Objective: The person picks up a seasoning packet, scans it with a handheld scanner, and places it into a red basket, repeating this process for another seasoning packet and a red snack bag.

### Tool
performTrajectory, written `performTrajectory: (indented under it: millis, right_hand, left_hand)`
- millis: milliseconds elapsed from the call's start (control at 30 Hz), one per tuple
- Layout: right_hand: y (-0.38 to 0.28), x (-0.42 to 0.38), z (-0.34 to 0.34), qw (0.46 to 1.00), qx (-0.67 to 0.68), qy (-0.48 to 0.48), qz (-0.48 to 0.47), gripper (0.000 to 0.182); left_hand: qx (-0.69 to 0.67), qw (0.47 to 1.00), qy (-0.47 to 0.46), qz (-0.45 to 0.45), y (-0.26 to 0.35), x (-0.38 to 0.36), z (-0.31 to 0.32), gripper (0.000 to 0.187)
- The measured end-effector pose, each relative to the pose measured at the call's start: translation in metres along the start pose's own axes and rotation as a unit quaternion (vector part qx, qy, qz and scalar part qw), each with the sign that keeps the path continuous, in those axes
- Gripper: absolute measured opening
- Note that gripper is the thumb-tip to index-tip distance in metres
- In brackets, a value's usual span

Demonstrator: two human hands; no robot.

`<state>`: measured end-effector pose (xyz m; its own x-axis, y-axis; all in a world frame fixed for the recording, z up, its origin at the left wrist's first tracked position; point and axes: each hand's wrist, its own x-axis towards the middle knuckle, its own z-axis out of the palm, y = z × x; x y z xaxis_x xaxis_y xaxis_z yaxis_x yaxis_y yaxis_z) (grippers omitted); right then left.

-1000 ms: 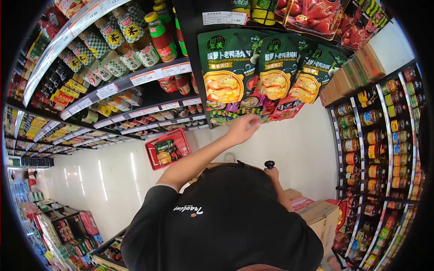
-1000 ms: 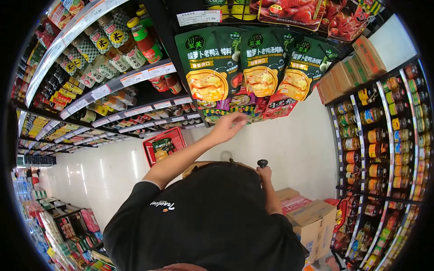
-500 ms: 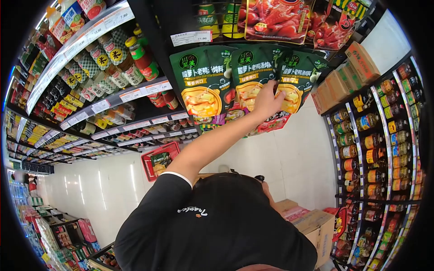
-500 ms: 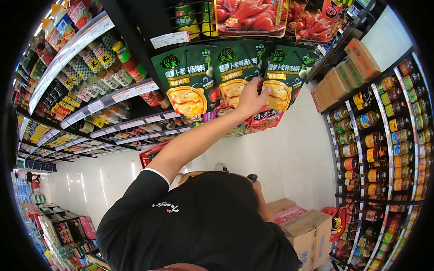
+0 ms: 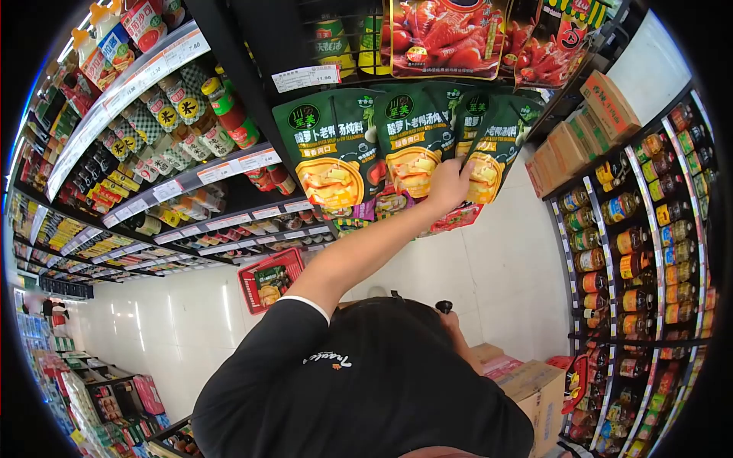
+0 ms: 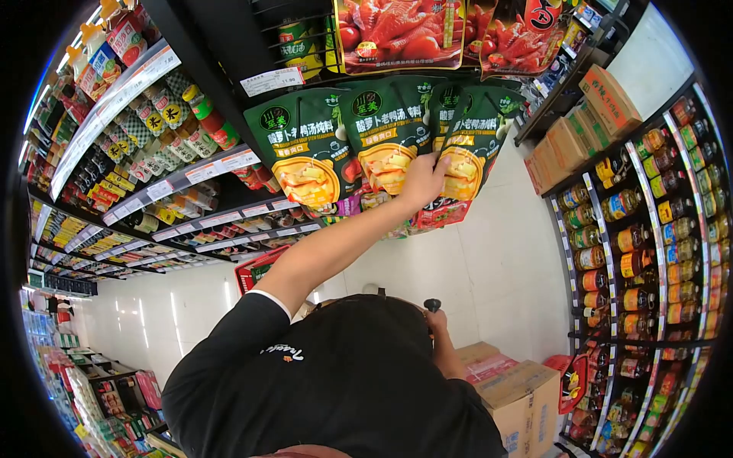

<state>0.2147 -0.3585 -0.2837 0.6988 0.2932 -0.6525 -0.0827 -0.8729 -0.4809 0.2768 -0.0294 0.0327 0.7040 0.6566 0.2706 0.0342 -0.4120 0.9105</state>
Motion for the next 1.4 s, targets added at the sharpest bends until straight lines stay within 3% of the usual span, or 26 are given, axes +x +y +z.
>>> performTrajectory:
  millis: [167,233,433,633,667,700,767,800,833,933,1033,1100,1267,1400]
  right_hand:
    - [0.023,0.031,0.035,0.994,-0.031,-0.060,-0.091,0.061]
    - [0.065,0.067,0.063,0.985,-0.022,-0.080,-0.149,0.062]
    - [0.012,0.040,0.038,0.988,-0.073,-0.088,-0.108,0.060]
    - [-0.019,0.018,0.029,0.996,-0.010,-0.039,-0.074,0.052]
    - [-0.021,0.018,0.029,0.996,-0.015,-0.043,-0.075,0.052]
    - [-0.023,0.020,0.029,0.996,-0.021,-0.048,-0.077,0.052]
    - [-0.020,0.026,0.031,0.994,-0.040,-0.061,-0.084,0.051]
    - [-0.020,0.027,0.030,0.993,-0.050,-0.068,-0.087,0.051]
    - [-0.018,0.030,0.031,0.991,-0.060,-0.074,-0.090,0.051]
    - [-0.009,0.040,0.031,0.987,-0.087,-0.089,-0.103,0.050]
    - [0.002,0.050,0.030,0.981,-0.113,-0.106,-0.119,0.049]
    - [0.004,0.055,0.028,0.976,-0.132,-0.116,-0.131,0.049]
    - [-0.007,0.064,0.026,0.960,-0.170,-0.145,-0.170,0.048]
    - [-0.034,0.066,0.030,0.945,-0.201,-0.173,-0.190,0.046]
  left_hand:
    - [0.002,0.995,0.058,0.076,0.010,-0.017,-0.013,0.025]
    - [0.023,0.991,0.037,0.123,0.018,-0.027,-0.022,0.015]
    - [-0.037,0.962,-0.049,0.265,0.043,-0.079,-0.055,0.004]
    - [-0.103,0.987,0.013,0.126,0.059,-0.127,-0.111,0.010]
    - [-0.215,0.974,0.042,0.058,0.053,-0.131,-0.118,0.019]
    - [-0.322,0.944,0.075,-0.006,0.048,-0.133,-0.126,0.028]
    - [-0.403,0.887,0.142,-0.176,0.061,-0.124,-0.164,0.037]
    - [-0.461,0.857,0.117,-0.198,0.007,-0.124,-0.175,0.038]
    - [-0.676,0.721,-0.102,-0.114,0.019,-0.125,-0.200,0.036]
    - [-0.820,0.536,-0.195,-0.040,0.001,-0.148,-0.232,0.028]
    - [-0.829,0.555,-0.066,0.011,-0.026,-0.184,-0.271,0.027]
    - [-0.793,0.607,-0.028,0.044,-0.037,-0.209,-0.290,0.027]
    - [-0.756,0.651,0.020,0.065,-0.051,-0.253,-0.311,0.030]
    - [-0.752,0.651,0.070,0.072,-0.056,-0.271,-0.313,0.032]
